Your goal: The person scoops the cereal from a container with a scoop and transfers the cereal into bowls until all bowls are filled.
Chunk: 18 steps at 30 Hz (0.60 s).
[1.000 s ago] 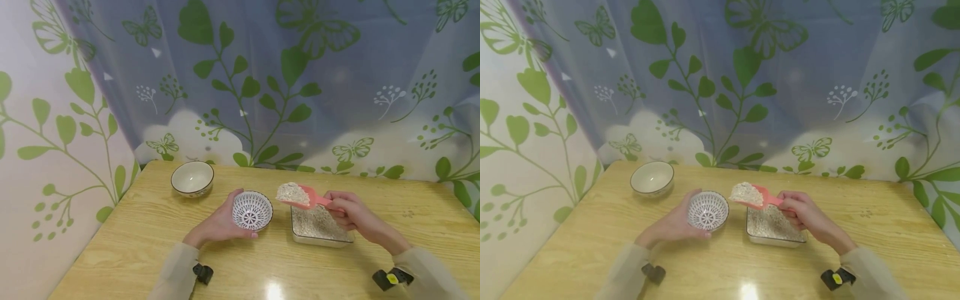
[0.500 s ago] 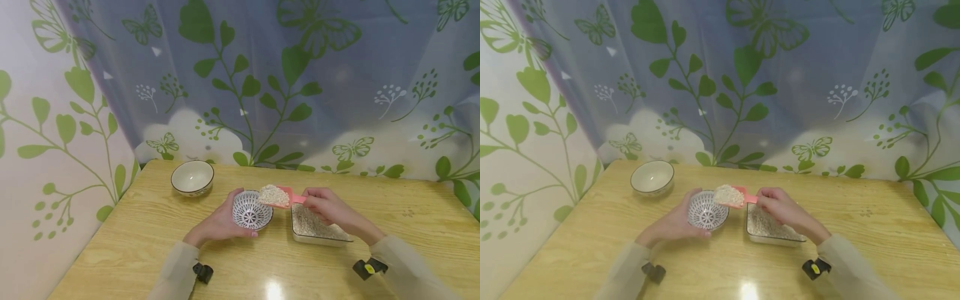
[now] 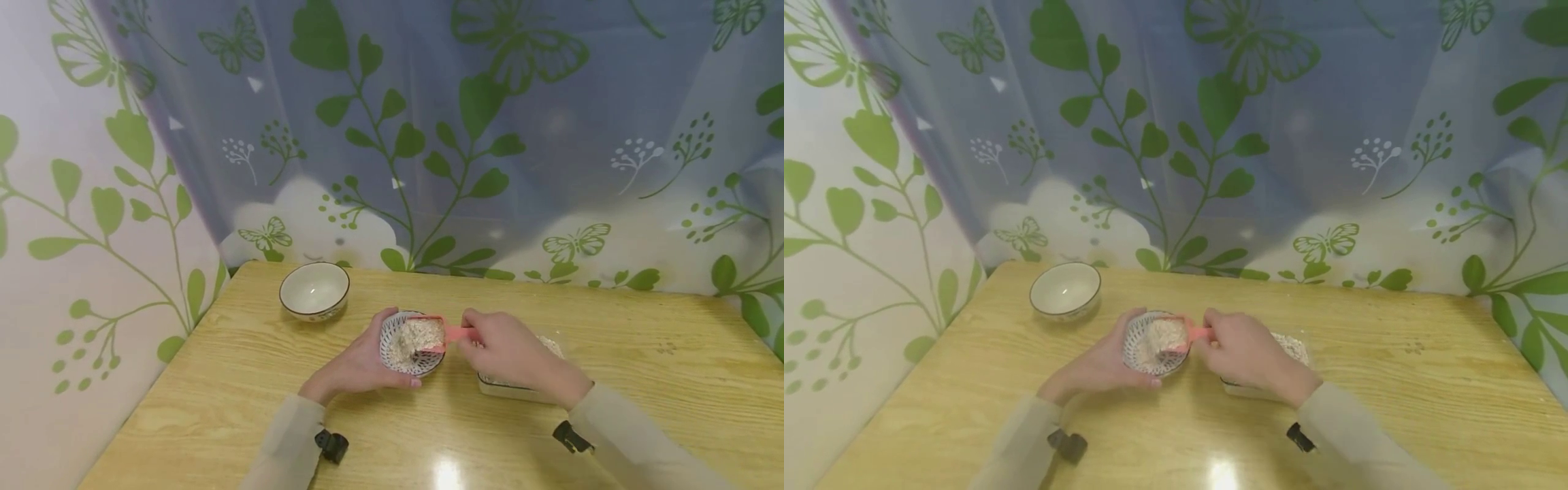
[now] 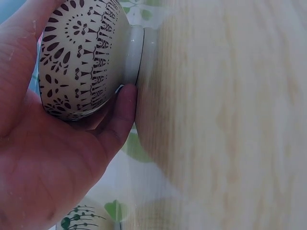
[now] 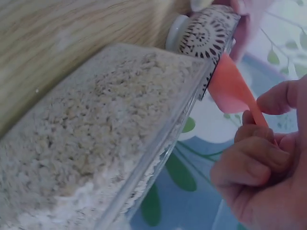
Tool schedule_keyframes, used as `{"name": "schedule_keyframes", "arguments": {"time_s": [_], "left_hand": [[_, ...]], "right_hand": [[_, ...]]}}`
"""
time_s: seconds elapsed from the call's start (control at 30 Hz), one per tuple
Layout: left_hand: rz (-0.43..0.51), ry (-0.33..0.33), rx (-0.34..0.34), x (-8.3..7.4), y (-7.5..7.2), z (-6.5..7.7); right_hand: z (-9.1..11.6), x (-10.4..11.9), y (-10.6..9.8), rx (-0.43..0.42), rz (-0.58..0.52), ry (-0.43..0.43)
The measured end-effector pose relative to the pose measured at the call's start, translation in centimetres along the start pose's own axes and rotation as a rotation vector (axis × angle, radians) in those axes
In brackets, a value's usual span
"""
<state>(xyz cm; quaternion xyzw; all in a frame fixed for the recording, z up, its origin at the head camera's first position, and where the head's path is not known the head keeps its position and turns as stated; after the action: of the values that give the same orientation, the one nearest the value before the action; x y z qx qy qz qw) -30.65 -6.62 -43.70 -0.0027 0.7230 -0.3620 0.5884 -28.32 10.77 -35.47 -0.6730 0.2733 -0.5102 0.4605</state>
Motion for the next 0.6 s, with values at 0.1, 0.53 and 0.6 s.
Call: {"name": "schedule_keyframes", "arguments": {"time_s": [0.1, 0.53, 0.6], "left_hand": [[-0.003, -0.007, 0.002, 0.1, 0.0, 0.0], [-0.004, 0.017, -0.002, -0.1, 0.1, -0.1], [-0.006, 0.02, -0.004, 0.0, 0.1, -0.1]], "right_hand": [[0.5, 1.5, 0.0, -0.077, 0.173, -0.109], [2.3, 4.1, 0.0, -0.336, 0.573, -0.364], [2.5, 4.2, 0.0, -0.357, 0.597, -0.389]]}}
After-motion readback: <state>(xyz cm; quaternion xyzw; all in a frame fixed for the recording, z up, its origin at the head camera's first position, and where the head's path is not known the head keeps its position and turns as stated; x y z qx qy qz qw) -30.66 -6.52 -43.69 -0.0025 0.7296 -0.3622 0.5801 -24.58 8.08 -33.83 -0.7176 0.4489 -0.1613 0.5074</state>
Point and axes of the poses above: each hand's wrist, its own z-axis away from the middle knuckle, its own y-axis out of the palm, x = y × z, the point moved 10 cm from there along -z, towards the middle knuckle, and after that the axes turned 9 degrees about y, right-handed, at the moved point
